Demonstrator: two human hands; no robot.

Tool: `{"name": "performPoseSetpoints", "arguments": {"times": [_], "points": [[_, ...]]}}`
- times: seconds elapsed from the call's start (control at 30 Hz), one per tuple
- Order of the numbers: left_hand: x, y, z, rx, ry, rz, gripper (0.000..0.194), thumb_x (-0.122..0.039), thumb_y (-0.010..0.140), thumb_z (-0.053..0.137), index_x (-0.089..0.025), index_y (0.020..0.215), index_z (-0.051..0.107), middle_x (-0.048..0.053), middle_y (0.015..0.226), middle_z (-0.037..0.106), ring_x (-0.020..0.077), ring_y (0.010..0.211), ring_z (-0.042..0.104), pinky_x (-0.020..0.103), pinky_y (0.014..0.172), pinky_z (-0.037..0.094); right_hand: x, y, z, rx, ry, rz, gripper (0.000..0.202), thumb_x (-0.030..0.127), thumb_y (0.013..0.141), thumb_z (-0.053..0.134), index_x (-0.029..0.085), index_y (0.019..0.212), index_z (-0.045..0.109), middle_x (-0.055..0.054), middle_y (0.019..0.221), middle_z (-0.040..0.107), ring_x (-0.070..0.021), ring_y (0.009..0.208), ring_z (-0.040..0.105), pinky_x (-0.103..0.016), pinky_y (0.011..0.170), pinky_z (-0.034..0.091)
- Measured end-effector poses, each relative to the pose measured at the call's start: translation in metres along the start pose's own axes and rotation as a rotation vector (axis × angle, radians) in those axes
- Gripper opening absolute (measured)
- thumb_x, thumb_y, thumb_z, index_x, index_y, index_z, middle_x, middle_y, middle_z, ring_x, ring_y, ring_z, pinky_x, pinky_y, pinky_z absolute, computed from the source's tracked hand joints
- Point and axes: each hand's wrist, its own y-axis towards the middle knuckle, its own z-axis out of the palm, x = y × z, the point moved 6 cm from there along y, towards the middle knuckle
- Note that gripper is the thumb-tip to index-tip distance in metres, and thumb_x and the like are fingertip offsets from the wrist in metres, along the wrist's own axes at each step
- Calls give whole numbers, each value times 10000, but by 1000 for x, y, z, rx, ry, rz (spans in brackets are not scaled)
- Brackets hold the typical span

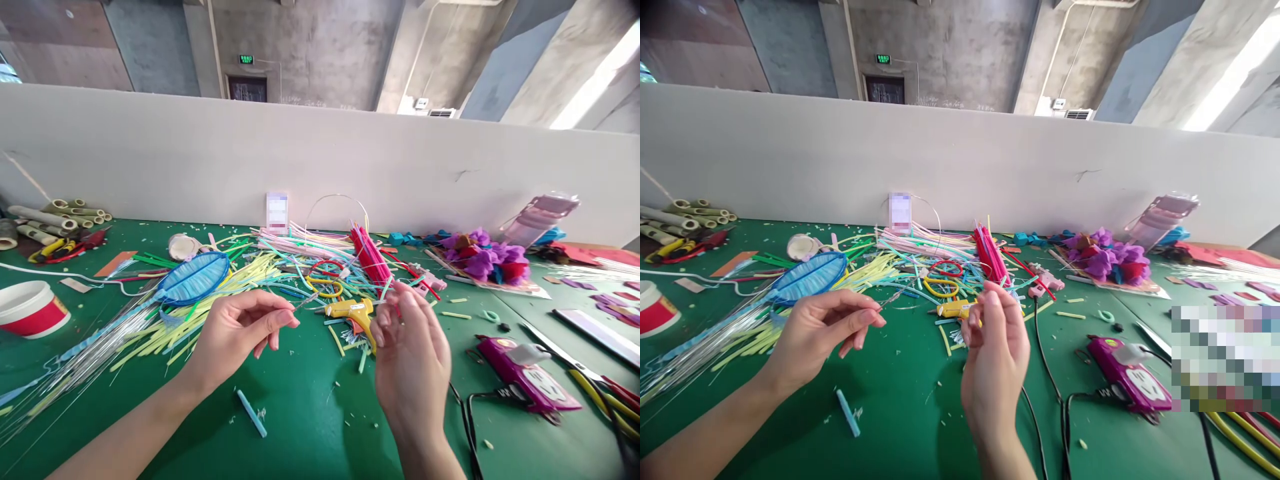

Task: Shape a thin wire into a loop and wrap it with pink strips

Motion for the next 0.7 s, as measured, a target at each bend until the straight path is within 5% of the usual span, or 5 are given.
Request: {"name": "performPoseSetpoints", "arguments": {"times": [0.17,0.47,0.57,0.63,0.7], "points": [[4,0,-1,34,-94,-12,55,-248,840,733,-201,844,762,46,705,761,89,423,589,148,318,419,-35,12,3,135,82,387,298,387,725,811,185,926,724,1,813,587,-77,621,501,-171,485,416],[4,2,-3,14,-108,-10,43,-239,833,741,-197,837,748,33,690,754,84,416,588,136,308,413,-32,-1,33,518,-247,153,266,403,774,781,220,967,761,-27,808,692,-126,650,552,-243,569,460],[1,0,-5,-27,-71,36,31,-238,840,739,-210,847,751,27,725,762,82,451,601,133,337,434,-21,0,18,269,-255,63,249,350,815,750,234,1031,710,-22,895,670,-123,689,574,-248,614,486],[-3,-2,-8,-98,-5,87,33,-239,844,737,-212,854,753,26,748,764,85,486,612,139,370,459,0,-9,2,-5,-176,-133,221,267,827,739,266,1033,659,4,928,617,-108,709,568,-233,630,483],[-8,-4,-10,-170,85,141,33,-237,844,737,-212,851,757,21,755,761,85,505,613,148,401,478,20,-26,-1,-95,-118,-313,208,224,837,720,284,1019,638,16,871,563,-110,691,547,-226,595,467]]}}
